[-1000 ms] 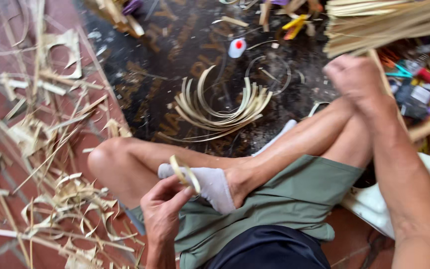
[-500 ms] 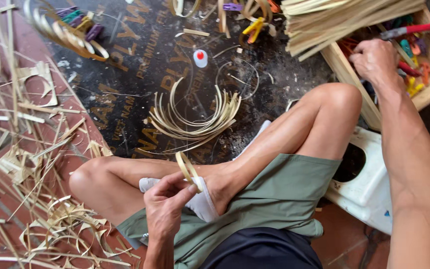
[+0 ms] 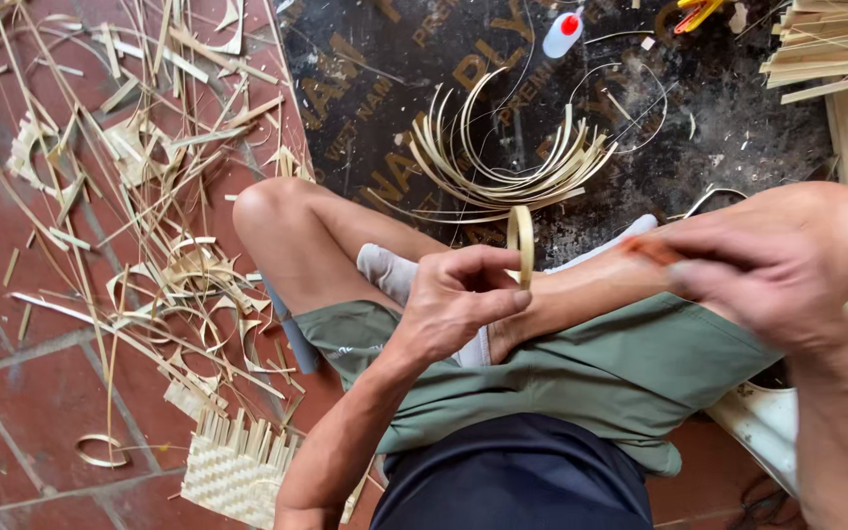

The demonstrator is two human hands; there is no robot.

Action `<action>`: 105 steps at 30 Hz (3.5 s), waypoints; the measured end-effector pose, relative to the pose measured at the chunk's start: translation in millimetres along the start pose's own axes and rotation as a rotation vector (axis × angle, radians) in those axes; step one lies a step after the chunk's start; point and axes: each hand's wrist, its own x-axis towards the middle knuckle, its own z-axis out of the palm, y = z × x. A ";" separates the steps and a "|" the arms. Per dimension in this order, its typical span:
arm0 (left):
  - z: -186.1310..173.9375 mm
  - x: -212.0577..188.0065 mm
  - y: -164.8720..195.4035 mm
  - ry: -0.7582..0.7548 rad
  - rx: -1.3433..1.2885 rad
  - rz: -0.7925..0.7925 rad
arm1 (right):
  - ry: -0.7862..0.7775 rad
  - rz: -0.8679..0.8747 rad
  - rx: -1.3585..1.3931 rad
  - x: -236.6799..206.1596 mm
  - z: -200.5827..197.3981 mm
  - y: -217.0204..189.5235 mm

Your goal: The person sits on the floor and joins thin bamboo strips into curved rings. They apply glue from a squeeze bottle to the strip ends, press the joints together, secure rings with plastic clips, and use pliers to trim and adjust the strip ends.

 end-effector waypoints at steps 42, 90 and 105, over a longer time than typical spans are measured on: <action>-4.1 -14.6 27.1 -0.102 1.004 0.921 | -0.342 0.528 1.254 19.6 125.6 68.8; -41.0 -3.1 34.5 0.544 1.051 0.976 | 0.335 -0.120 -0.290 78.3 123.1 0.2; -68.8 19.8 0.9 0.332 0.647 0.704 | -0.083 -0.321 -0.249 115.3 135.5 9.0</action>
